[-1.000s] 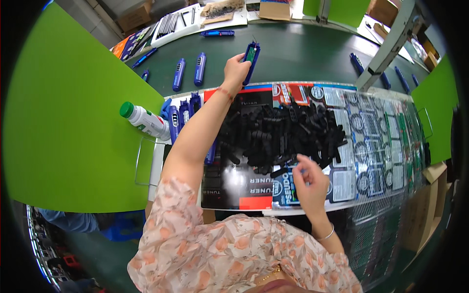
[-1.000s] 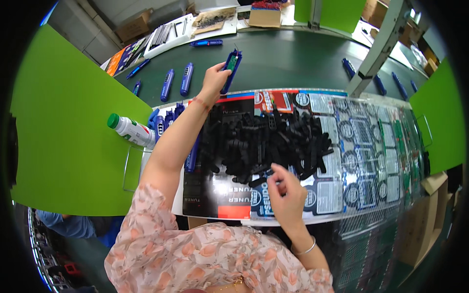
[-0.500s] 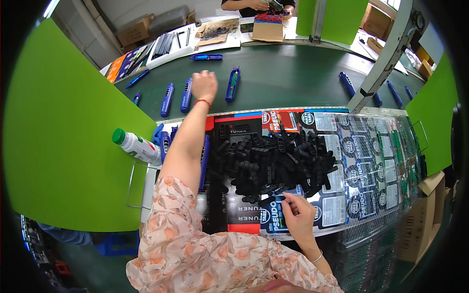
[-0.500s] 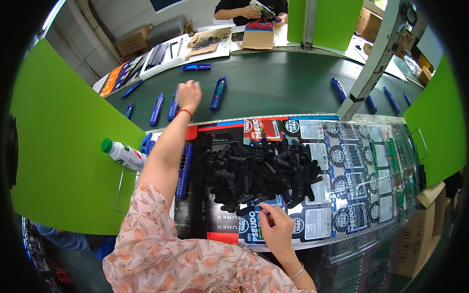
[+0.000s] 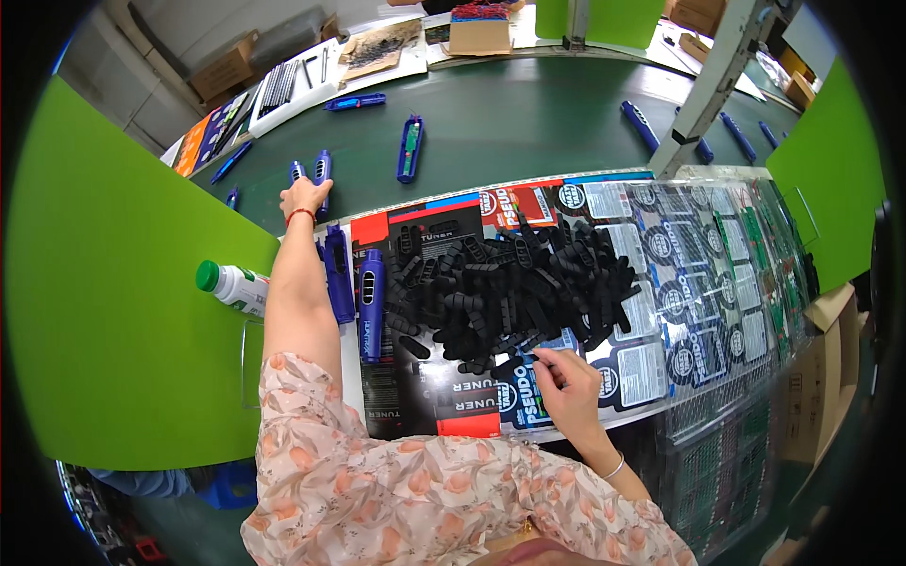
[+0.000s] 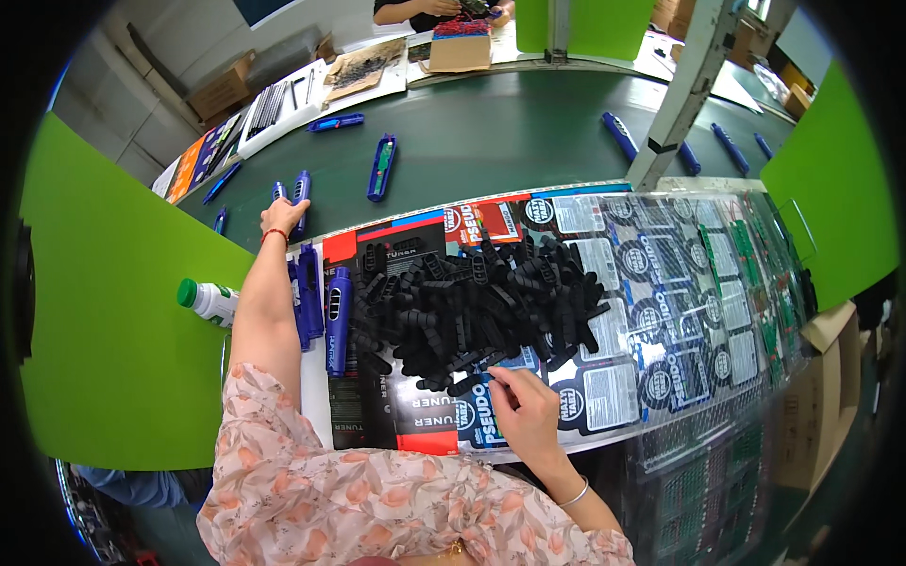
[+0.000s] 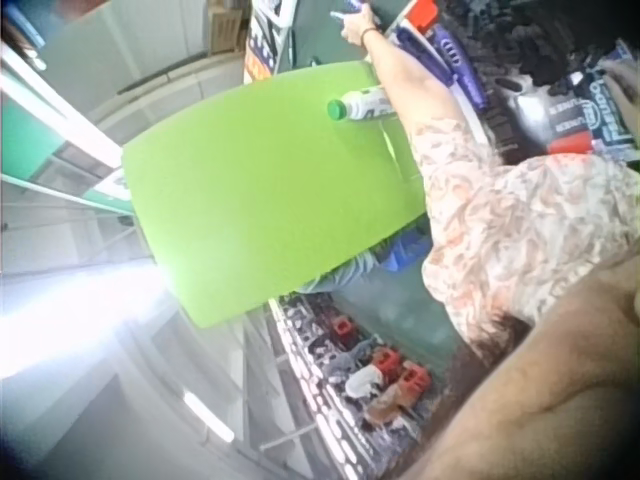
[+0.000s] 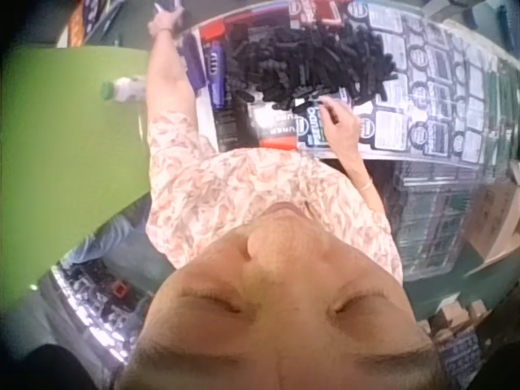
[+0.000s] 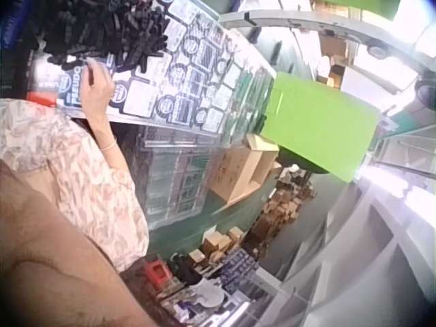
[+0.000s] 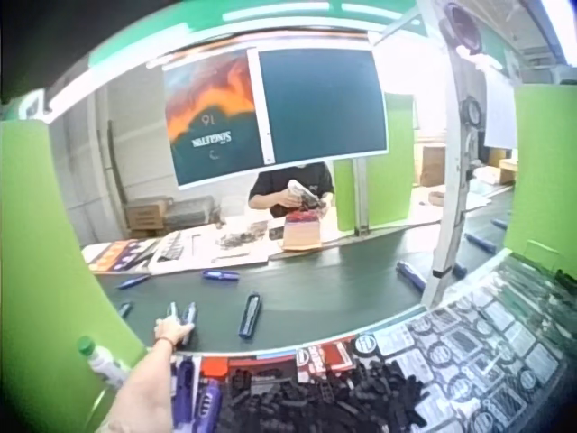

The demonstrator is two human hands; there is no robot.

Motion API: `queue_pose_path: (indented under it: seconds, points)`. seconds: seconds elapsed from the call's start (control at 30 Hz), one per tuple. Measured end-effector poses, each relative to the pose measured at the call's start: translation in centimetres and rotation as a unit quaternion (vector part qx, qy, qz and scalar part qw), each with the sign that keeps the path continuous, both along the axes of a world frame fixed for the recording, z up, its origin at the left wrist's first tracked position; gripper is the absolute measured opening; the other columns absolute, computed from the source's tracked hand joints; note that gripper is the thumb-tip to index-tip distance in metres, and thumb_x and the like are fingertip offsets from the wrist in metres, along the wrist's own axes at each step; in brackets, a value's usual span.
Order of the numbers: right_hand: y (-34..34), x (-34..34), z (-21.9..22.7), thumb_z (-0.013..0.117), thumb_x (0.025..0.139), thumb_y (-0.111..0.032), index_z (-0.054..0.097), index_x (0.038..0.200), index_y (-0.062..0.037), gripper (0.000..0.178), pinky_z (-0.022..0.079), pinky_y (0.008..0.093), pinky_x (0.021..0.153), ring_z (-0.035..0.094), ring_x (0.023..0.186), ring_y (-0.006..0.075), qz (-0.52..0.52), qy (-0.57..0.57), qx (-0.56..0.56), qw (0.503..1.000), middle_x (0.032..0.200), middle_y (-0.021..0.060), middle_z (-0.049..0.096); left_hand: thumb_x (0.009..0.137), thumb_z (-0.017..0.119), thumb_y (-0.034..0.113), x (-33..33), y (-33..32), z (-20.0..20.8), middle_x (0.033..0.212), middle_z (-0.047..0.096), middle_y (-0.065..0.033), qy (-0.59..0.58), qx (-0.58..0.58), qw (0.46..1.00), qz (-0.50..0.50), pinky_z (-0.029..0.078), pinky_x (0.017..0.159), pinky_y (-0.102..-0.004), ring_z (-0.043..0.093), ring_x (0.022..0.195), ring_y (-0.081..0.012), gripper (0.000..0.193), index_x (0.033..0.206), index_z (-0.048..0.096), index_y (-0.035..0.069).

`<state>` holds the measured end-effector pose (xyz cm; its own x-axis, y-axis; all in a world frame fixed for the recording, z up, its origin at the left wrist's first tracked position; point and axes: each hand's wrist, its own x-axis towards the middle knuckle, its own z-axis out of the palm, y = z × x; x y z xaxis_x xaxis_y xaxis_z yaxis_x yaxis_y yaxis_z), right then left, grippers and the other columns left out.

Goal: Assembling electronic devices by inserting green circuit boards into blue plastic housings at an industrial workstation.

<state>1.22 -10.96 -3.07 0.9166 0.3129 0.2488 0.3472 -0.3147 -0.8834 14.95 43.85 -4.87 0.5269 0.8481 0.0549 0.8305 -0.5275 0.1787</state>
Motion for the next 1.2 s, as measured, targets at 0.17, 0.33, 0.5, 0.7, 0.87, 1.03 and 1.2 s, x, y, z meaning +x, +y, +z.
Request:
queue_pose_path:
  seconds: [0.17,0.33,0.5,0.7,0.87,1.03,1.2]
  points:
    - [0.1,0.3,-0.5,0.068,0.081,-0.001,0.069,0.095,-0.0027,0.014,0.045,0.0314,0.050,0.060,0.057,0.0223,0.000,-0.038,-0.012,0.999,0.076,0.0099,0.064,0.069,0.067,0.048,-0.5,-2.0,0.4,0.104,0.070,-0.0201,-0.054,0.021,0.998,-0.029,0.051,0.089,-0.0458,0.055,0.112,-0.0406,0.059,0.105,0.072,0.001]
    - [-0.3,0.2,-0.1,0.069,0.081,-0.002,0.069,0.094,-0.0031,0.014,0.046,0.0319,0.051,0.060,0.057,0.0222,0.006,-0.038,-0.007,0.999,0.076,0.0091,0.064,0.070,0.070,0.048,-1.4,-8.3,3.8,0.097,0.070,-0.0215,-0.182,0.004,0.971,-0.158,0.049,0.089,-0.0448,0.055,0.109,-0.0378,0.056,0.099,0.071,0.000]
    - [-1.0,0.6,2.1,0.068,0.081,-0.004,0.069,0.095,-0.0040,0.014,0.049,0.0341,0.054,0.064,0.062,0.0269,0.018,-0.078,-0.017,0.997,0.079,0.0106,0.066,0.076,0.075,0.033,-11.7,-20.8,8.2,0.102,0.062,-0.0180,-0.262,-0.136,0.914,-0.277,0.045,0.086,-0.0349,0.058,0.100,-0.0268,0.044,0.100,0.066,-0.003]
    - [-5.9,6.1,4.0,0.069,0.081,-0.011,0.068,0.095,-0.0043,0.015,0.053,0.0434,0.067,0.066,0.078,0.0344,-0.117,-0.158,-0.197,0.961,0.086,0.0147,0.066,0.072,0.079,0.014,-24.6,-30.6,6.1,0.117,0.048,-0.0155,-0.256,-0.093,0.910,-0.312,0.048,0.085,-0.0353,0.058,0.099,-0.0281,0.033,0.098,0.064,0.002]
    - [-4.4,9.7,3.4,0.072,0.080,-0.016,0.068,0.093,-0.0026,0.020,0.054,0.0428,0.071,0.067,0.081,0.0345,-0.148,-0.195,-0.243,0.939,0.090,0.0153,0.066,0.071,0.083,0.018,-27.0,-30.9,3.0,0.123,0.047,-0.0168,-0.216,-0.039,0.932,-0.290,0.048,0.082,-0.0369,0.057,0.095,-0.0308,0.038,0.101,0.066,0.001]
    - [-3.5,9.8,2.7,0.075,0.078,-0.022,0.072,0.090,-0.0073,0.020,0.054,0.0425,0.073,0.068,0.085,0.0331,-0.174,-0.117,-0.316,0.926,0.093,0.0119,0.066,0.070,0.085,0.020,-26.9,-29.9,3.2,0.117,0.050,-0.0143,-0.261,0.029,0.918,-0.296,0.049,0.079,-0.0368,0.059,0.088,-0.0286,0.045,0.105,0.066,-0.002]
    - [-3.7,9.3,2.3,0.073,0.079,-0.020,0.072,0.082,-0.0086,0.012,0.053,0.0427,0.072,0.067,0.083,0.0331,-0.194,-0.099,-0.252,0.943,0.092,0.0108,0.066,0.078,0.077,0.007,-25.6,-28.4,1.6,0.109,0.057,-0.0138,-0.307,0.066,0.908,-0.277,0.048,0.082,-0.0343,0.059,0.092,-0.0272,0.038,0.112,0.063,0.000]
